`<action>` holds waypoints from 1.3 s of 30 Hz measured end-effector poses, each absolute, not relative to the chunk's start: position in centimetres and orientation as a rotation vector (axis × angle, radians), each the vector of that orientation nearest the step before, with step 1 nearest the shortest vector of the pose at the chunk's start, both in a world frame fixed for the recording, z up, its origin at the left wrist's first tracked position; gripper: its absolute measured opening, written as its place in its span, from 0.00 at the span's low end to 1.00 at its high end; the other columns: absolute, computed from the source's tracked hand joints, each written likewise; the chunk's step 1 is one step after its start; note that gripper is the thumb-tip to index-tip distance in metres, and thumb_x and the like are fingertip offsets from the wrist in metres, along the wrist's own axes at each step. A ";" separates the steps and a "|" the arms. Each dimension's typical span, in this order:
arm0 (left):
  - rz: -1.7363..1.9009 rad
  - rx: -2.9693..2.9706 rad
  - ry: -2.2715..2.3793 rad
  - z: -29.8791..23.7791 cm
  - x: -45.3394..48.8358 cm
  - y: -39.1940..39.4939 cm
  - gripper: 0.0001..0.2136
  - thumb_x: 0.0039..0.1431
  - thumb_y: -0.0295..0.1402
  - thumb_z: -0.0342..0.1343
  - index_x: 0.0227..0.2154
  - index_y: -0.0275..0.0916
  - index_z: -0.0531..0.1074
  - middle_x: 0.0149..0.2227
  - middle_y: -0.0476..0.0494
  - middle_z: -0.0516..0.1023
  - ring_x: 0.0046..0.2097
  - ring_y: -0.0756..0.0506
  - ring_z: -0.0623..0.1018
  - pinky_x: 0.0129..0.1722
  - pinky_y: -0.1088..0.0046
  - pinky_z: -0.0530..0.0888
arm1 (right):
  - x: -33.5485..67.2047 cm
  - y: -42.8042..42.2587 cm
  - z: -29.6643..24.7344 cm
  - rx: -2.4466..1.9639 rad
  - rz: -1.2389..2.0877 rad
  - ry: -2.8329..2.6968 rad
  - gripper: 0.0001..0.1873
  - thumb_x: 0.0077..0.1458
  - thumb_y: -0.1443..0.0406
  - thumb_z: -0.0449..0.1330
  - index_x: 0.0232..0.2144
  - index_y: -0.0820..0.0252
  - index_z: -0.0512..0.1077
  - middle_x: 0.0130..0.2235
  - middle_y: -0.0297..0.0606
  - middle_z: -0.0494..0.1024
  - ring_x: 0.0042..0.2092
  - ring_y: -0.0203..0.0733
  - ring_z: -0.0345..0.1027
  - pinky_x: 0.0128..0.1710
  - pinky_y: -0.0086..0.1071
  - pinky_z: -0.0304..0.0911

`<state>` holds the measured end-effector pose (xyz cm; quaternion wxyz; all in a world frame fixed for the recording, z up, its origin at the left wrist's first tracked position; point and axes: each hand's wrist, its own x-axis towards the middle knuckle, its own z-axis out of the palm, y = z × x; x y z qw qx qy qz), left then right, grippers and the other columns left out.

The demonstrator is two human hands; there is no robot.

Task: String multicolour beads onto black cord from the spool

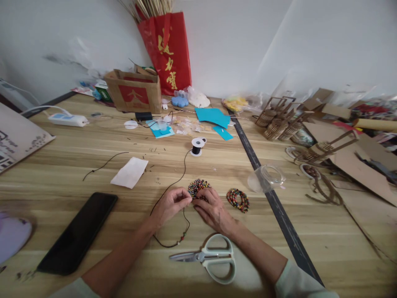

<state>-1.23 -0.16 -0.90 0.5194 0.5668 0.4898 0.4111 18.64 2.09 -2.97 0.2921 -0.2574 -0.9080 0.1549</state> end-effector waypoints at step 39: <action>0.908 1.372 1.156 -1.6 -0.7 -0.4 0.06 0.54 0.34 0.56 0.27 0.36 0.72 0.25 0.48 0.75 0.29 0.49 0.74 0.31 0.75 0.71 | 18.6 2.1 -2.9 -0.599 0.384 -2.379 0.06 0.64 0.69 0.53 0.37 0.60 0.71 0.39 0.44 0.75 0.45 0.46 0.65 0.46 0.43 0.64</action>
